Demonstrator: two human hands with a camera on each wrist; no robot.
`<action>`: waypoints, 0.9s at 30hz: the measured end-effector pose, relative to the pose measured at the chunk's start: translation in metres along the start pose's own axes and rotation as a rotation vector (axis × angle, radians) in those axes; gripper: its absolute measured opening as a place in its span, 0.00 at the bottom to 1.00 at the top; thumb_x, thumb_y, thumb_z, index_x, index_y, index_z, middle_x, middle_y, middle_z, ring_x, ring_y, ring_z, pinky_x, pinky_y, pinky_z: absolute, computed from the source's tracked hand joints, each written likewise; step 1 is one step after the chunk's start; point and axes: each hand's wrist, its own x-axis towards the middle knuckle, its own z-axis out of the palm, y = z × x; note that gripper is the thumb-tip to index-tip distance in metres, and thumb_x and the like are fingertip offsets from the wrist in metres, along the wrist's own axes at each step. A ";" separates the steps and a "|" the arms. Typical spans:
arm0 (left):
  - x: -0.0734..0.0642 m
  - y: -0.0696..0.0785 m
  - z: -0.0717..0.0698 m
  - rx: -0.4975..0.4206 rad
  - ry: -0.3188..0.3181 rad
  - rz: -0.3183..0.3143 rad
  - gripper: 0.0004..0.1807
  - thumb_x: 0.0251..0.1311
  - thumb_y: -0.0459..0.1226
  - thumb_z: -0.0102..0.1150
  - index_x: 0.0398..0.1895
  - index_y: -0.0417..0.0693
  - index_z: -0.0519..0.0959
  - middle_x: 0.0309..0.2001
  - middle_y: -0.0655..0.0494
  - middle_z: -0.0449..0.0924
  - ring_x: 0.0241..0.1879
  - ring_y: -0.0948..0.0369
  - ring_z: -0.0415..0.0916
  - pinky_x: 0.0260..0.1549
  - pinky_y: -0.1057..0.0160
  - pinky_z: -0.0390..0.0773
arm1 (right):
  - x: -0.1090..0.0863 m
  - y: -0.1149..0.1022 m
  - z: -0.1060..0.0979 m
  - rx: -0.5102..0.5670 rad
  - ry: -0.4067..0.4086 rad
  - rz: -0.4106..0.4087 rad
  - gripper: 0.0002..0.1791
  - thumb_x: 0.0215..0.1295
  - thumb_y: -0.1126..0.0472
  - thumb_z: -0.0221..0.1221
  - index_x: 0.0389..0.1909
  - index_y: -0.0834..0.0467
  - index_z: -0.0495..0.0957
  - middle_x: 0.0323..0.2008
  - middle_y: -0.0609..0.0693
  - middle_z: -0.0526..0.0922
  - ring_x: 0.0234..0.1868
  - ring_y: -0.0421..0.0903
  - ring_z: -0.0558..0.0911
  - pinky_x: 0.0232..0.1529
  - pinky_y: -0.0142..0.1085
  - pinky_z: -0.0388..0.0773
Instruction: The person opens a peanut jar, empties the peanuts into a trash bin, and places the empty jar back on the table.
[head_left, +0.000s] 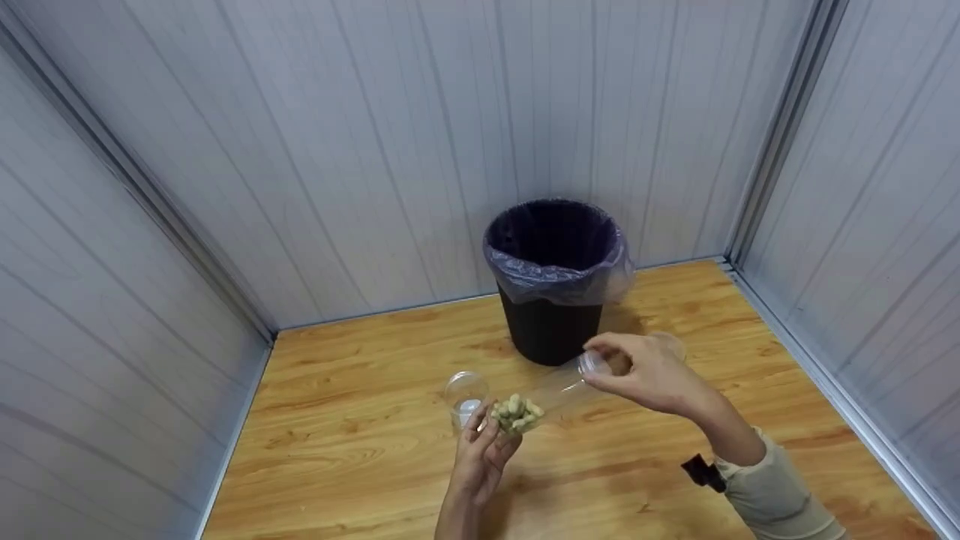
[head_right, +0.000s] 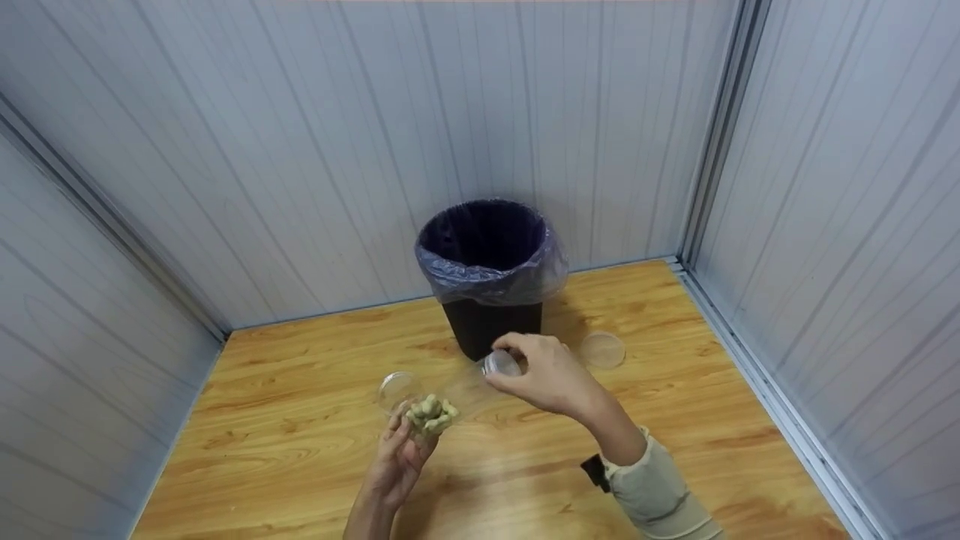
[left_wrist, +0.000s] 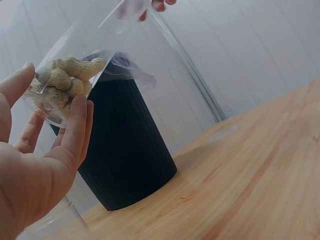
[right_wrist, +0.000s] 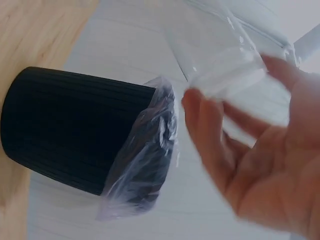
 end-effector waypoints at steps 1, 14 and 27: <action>0.001 0.001 0.000 0.007 -0.007 0.001 0.29 0.66 0.32 0.57 0.66 0.40 0.56 0.54 0.46 0.72 0.43 0.58 0.80 0.47 0.59 0.79 | 0.000 0.003 -0.001 0.066 -0.022 -0.057 0.19 0.60 0.54 0.68 0.52 0.52 0.79 0.41 0.46 0.81 0.36 0.43 0.82 0.34 0.37 0.82; 0.001 0.000 -0.004 0.014 -0.081 0.032 0.25 0.67 0.34 0.57 0.63 0.42 0.61 0.51 0.51 0.74 0.39 0.62 0.78 0.47 0.61 0.79 | -0.010 0.020 -0.003 0.353 -0.047 -0.196 0.28 0.55 0.69 0.70 0.55 0.60 0.70 0.54 0.56 0.75 0.50 0.54 0.77 0.44 0.43 0.81; -0.008 -0.005 -0.009 -0.020 -0.021 0.016 0.22 0.69 0.35 0.55 0.63 0.45 0.63 0.54 0.48 0.73 0.44 0.59 0.78 0.53 0.59 0.76 | -0.030 0.085 0.025 0.238 0.119 0.145 0.19 0.56 0.58 0.71 0.47 0.56 0.77 0.46 0.53 0.78 0.42 0.52 0.77 0.34 0.39 0.79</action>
